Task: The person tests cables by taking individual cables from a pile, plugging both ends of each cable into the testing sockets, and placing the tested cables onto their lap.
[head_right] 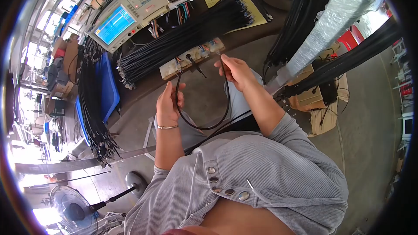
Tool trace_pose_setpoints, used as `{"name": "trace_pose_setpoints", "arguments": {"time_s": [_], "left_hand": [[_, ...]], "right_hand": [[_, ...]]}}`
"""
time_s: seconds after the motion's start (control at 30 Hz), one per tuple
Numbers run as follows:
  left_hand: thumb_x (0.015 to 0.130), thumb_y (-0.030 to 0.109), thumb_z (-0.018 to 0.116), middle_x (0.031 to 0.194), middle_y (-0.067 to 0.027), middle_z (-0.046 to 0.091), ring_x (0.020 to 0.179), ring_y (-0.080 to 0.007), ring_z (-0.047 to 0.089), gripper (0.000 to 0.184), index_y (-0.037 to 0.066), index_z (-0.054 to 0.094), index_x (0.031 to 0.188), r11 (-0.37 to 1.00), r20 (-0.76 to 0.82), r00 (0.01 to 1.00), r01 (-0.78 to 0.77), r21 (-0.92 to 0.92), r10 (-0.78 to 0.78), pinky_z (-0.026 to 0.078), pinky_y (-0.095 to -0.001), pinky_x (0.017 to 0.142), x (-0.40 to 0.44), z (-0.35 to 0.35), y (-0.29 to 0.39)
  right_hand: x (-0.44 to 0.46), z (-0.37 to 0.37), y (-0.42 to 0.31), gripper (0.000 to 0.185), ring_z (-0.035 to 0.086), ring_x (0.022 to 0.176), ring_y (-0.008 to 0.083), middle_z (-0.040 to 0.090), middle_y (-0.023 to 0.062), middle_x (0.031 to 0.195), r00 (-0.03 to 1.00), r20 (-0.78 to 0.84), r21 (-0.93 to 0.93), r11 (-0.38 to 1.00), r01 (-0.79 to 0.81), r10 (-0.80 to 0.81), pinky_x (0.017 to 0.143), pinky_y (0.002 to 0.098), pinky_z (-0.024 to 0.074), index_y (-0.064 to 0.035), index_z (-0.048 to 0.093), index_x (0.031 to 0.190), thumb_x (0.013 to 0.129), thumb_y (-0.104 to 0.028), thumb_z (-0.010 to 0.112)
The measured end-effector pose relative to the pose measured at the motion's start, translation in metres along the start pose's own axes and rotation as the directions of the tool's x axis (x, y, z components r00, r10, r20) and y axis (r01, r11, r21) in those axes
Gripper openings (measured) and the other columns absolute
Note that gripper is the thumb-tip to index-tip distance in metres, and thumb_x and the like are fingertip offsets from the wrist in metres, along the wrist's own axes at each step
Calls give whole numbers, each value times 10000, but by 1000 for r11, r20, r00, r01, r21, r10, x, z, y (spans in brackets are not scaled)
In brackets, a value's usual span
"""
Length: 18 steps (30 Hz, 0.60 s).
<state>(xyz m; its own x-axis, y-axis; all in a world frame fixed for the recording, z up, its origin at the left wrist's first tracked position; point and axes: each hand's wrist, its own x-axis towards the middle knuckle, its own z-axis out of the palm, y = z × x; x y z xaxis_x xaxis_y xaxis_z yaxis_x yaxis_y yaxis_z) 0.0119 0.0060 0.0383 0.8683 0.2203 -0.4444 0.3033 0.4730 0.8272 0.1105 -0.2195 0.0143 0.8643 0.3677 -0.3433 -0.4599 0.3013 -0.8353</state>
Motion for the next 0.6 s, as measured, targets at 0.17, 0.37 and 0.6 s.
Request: {"name": "trace_pose_setpoints", "arguments": {"time_s": [0.17,0.37,0.6], "left_hand": [[939,355,458,563,-30,508,448,-109,411,421,-40,603,937,1000,-1,1000,-14,15,14,312,-226,424,-2,4,2],[939,315,473,593,-30,537,481,-112,446,360,-18,610,934,1000,19,999,-30,-7,30,338,-222,448,9,2,-5],[933,320,485,621,-30,560,526,-111,480,344,2,617,927,1000,23,1000,-4,-26,5,367,-219,480,9,3,-7]], "right_hand": [[4,-2,5,367,362,423,59,562,13,600,1000,9,20,999,28,-28,409,205,250,-34,646,848,913,-371,517],[6,1,5,380,394,440,58,530,-2,568,999,5,2,999,54,-54,414,208,267,-25,640,838,917,-375,514],[1,6,-1,397,385,450,71,480,-9,540,1000,-5,15,999,31,-31,431,217,292,-13,621,834,926,-377,494]]}}
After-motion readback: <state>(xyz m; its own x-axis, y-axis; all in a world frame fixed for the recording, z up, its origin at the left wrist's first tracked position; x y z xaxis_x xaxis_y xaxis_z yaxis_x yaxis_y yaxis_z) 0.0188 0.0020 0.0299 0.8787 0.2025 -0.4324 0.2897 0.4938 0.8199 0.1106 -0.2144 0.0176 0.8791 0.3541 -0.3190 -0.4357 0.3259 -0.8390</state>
